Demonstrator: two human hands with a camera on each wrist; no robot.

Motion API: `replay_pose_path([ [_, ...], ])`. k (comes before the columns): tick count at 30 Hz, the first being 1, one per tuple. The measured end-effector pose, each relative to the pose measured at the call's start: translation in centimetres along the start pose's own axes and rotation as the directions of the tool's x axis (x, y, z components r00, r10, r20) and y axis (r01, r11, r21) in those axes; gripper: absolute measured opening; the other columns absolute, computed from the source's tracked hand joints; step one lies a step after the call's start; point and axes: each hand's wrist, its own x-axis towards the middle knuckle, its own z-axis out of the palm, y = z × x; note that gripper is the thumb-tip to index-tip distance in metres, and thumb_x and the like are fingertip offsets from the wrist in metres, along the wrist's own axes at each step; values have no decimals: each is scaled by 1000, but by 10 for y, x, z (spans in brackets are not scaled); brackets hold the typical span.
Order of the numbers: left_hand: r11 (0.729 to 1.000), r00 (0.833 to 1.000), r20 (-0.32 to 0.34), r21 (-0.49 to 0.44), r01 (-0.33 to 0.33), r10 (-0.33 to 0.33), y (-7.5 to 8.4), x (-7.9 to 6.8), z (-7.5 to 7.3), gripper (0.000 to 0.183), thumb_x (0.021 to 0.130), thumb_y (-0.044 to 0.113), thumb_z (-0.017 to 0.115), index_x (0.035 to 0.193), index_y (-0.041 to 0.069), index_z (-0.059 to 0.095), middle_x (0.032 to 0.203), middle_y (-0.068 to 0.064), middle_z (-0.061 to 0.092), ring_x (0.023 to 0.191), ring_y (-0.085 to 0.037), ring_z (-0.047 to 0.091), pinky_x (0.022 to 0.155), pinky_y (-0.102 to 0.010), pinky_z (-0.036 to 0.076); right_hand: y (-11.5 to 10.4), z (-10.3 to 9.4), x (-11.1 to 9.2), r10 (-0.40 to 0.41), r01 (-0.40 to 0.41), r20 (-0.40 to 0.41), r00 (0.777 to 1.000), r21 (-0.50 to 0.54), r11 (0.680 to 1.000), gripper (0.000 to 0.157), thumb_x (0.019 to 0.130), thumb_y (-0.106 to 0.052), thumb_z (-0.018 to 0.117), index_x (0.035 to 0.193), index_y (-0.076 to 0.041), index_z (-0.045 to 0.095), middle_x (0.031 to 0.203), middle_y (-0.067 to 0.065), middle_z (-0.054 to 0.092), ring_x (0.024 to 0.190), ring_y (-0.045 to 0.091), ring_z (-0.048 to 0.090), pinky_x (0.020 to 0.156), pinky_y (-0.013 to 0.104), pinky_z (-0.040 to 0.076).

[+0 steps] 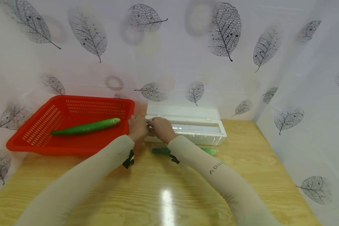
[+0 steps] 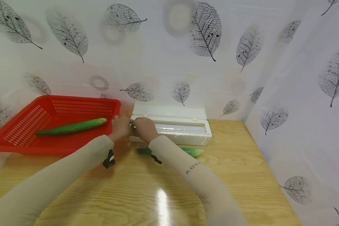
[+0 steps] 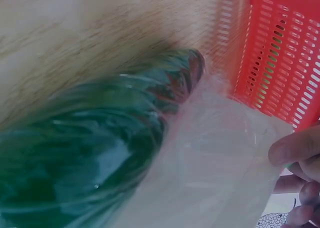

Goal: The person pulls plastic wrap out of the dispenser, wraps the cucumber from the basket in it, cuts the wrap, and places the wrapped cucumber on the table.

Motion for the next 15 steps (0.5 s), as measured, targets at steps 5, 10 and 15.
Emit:
replay_pose_path([
  [5, 1000, 1000, -19, 10, -2, 2, 1, -1, 0, 33, 73, 26, 75, 96, 3, 70, 104, -19, 59, 104, -35, 43, 89, -44, 35, -2, 0, 3, 39, -41, 48, 998, 41, 998, 10, 87, -17, 65, 96, -15, 68, 85, 1, 69, 76, 17, 65, 65, 29, 54],
  [10, 1000, 1000, -21, 23, 6, -5, 2, -1, -2, 27, 76, 22, 71, 95, 3, 71, 104, -18, 60, 104, -35, 44, 90, -44, 35, -3, 0, 3, 65, -69, 86, 994, 39, 997, 9, 88, -19, 64, 95, -15, 68, 81, 2, 69, 72, 16, 64, 60, 29, 53],
  [15, 1000, 1000, -5, 8, 6, -6, 2, -2, -2, 30, 74, 26, 75, 98, 9, 74, 105, -16, 61, 104, -34, 44, 90, -43, 35, -2, 1, 1, 100, -105, 118, 988, 40, 994, 12, 87, -24, 66, 92, -13, 69, 85, 2, 69, 75, 16, 65, 62, 29, 54],
])
